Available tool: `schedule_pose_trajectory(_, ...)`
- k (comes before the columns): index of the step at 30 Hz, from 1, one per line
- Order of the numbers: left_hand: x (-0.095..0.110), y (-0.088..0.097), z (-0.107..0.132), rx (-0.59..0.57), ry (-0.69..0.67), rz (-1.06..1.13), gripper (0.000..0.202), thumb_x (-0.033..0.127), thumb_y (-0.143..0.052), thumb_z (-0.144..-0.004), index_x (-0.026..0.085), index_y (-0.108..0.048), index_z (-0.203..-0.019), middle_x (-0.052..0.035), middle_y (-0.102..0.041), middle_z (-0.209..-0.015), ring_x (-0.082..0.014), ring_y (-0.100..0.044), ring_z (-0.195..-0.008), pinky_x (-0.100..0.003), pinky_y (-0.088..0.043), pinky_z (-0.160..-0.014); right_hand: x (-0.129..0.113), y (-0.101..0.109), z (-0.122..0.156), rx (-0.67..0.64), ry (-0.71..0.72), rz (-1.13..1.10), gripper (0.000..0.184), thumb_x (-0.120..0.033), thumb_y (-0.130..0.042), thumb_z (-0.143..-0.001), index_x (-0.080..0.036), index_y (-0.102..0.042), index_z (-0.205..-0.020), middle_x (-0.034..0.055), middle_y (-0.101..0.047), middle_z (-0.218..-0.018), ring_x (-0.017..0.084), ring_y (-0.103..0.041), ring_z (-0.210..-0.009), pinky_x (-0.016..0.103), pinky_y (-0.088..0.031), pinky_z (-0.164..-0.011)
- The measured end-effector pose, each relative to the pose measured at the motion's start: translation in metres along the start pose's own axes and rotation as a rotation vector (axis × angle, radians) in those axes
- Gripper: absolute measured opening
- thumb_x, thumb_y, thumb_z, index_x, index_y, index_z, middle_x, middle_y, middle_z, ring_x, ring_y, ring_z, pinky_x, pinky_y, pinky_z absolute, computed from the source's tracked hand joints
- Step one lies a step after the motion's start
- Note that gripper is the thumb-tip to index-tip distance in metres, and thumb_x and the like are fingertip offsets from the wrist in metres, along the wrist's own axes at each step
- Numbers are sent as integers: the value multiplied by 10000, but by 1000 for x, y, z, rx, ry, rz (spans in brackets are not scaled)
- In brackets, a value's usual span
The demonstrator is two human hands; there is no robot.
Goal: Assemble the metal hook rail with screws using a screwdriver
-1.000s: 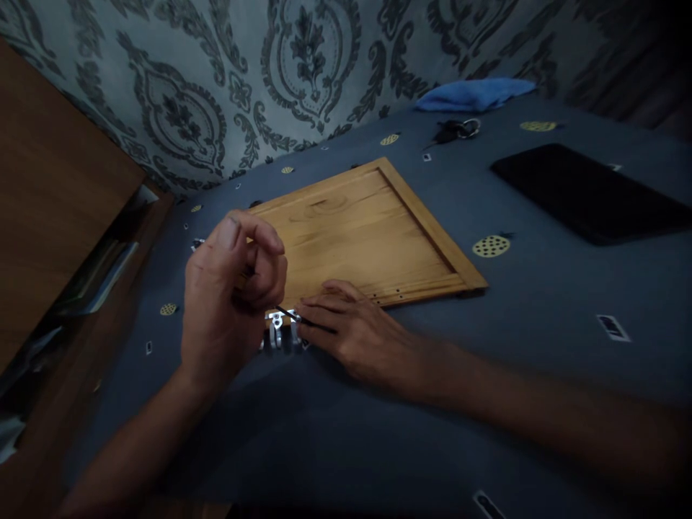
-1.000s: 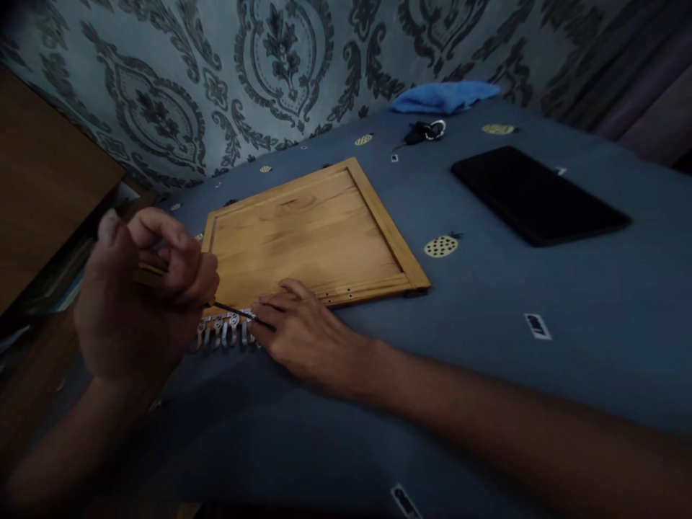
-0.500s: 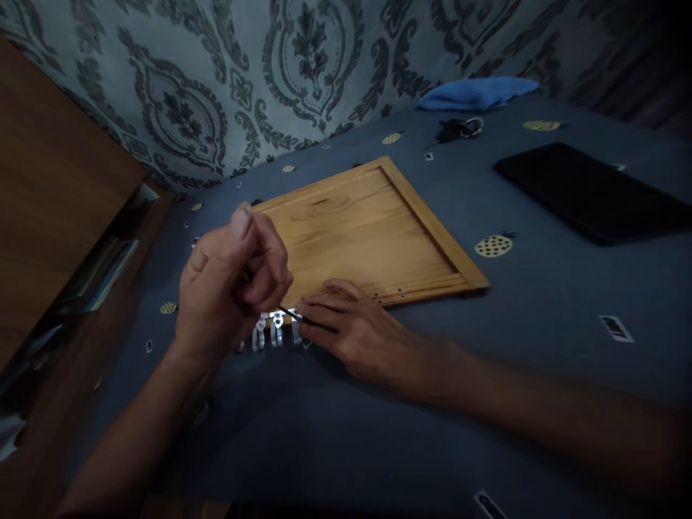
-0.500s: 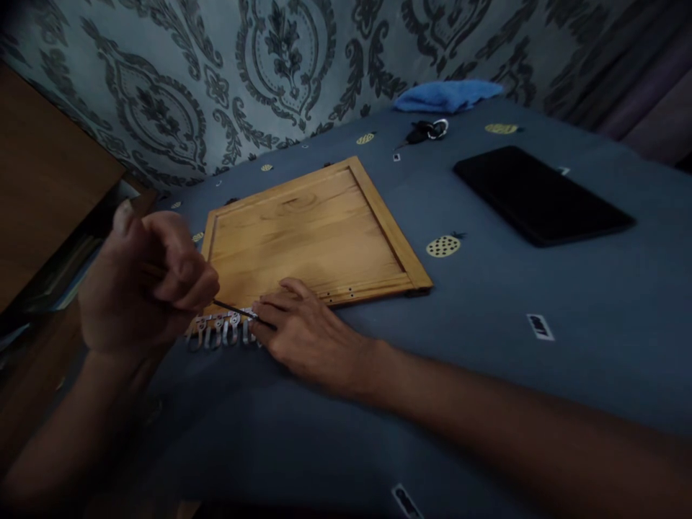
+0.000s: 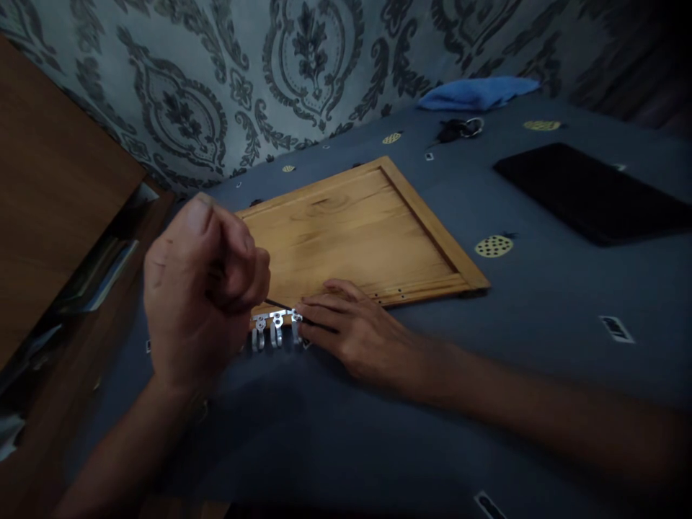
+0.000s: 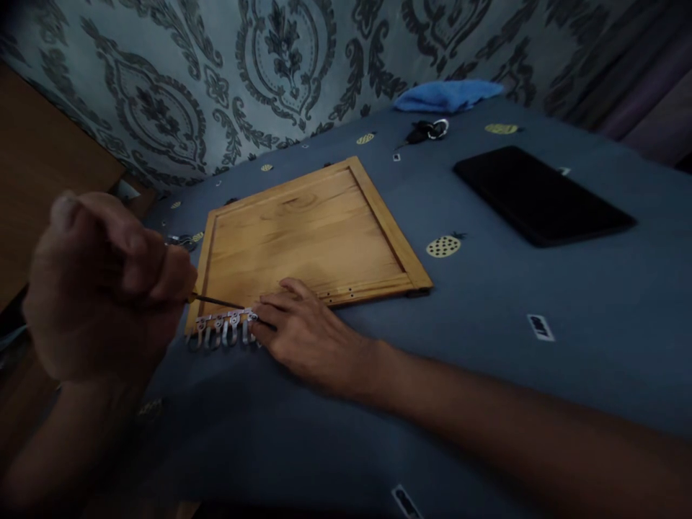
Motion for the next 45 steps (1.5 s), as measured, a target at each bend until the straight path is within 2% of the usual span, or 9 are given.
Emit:
schedule_pose_trajectory(4, -3, -5, 3, -39, 58, -5, 373, 337, -806, -883, 177, -649, -585, 77, -352, -429, -38, -191, -354, -180, -214, -334, 0, 0, 0, 16, 3, 9, 207, -120, -553, -1027, -120, -721, -1149, 127, -766, -1213, 268, -652, -1163, 490, -419, -1119)
schedule_pose_trajectory(8, -10, -5, 5, -66, 93, -20, 418, 389, -771, -919, 179, -636, -584, 80, -310, -442, -39, -175, -360, -177, -200, -336, 0, 2, -3, -37, -4, -2, 222, -141, -528, -1044, -117, -719, -1155, 122, -763, -1195, 263, -649, -1130, 478, -429, -1098)
schedule_pose_trajectory(21, -18, -2, 4, -114, 83, -3, 351, 403, -807, -891, 175, -685, -653, 90, -315, -458, -41, -177, -386, -187, -195, -360, 0, 2, -3, -54, -17, -6, 238, -118, -527, -1031, -146, -717, -1171, 126, -759, -1191, 265, -639, -1158, 498, -432, -1103)
schedule_pose_trajectory(24, -20, -1, 3, -103, 70, -12, 331, 457, -820, -872, 184, -708, -722, 80, -373, -489, -58, -276, -417, -180, -263, -384, -1, 2, -2, -56, -10, -3, 237, -134, -531, -1036, -130, -714, -1187, 121, -760, -1208, 264, -644, -1169, 487, -421, -1121)
schedule_pose_trajectory(27, -22, 3, 3, -29, 94, -20, 304, 464, -822, -867, 198, -708, -773, 50, -466, -570, -86, -395, -492, -189, -358, -432, 0, 3, -2, -27, -8, 15, 223, -142, -539, -1035, -130, -723, -1161, 118, -764, -1207, 259, -647, -1173, 474, -414, -1132)
schedule_pose_trajectory(33, -19, 0, 7, -54, 101, 42, 255, 370, -833, -860, 188, -698, -744, 82, -311, -522, -67, -234, -453, -184, -231, -404, 0, 1, -3, -43, -9, 5, 226, -141, -531, -1039, -151, -722, -1158, 111, -762, -1200, 249, -651, -1144, 473, -428, -1108)
schedule_pose_trajectory(38, -17, -2, 6, -127, 70, 41, 276, 383, -819, -863, 174, -704, -723, 88, -275, -497, -56, -198, -432, -190, -223, -401, 1, -1, -3, -55, -22, 10, 241, -116, -529, -1023, -195, -735, -1120, 104, -762, -1211, 251, -650, -1158, 499, -427, -1109)
schedule_pose_trajectory(41, -19, -1, 2, -161, 78, 13, 304, 385, -793, -899, 183, -699, -693, 95, -234, -484, -50, -154, -407, -183, -206, -376, 0, 0, -3, -33, -11, 22, 246, -122, -520, -1030, -171, -728, -1153, 106, -763, -1218, 254, -652, -1159, 490, -438, -1106)
schedule_pose_trajectory(45, -21, 0, -3, -177, 93, 22, 393, 428, -785, -911, 172, -684, -630, 87, -267, -468, -41, -146, -380, -180, -184, -341, 0, 1, -3, -31, -9, 25, 248, -125, -514, -1043, -157, -726, -1167, 99, -765, -1226, 250, -656, -1170, 475, -442, -1113)
Point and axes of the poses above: each hand's wrist, its own z-axis away from the middle knuckle, its own y-axis out of the back of the hand, x = y × z, the point moved 6 cm from there along -z, towards the middle knuckle
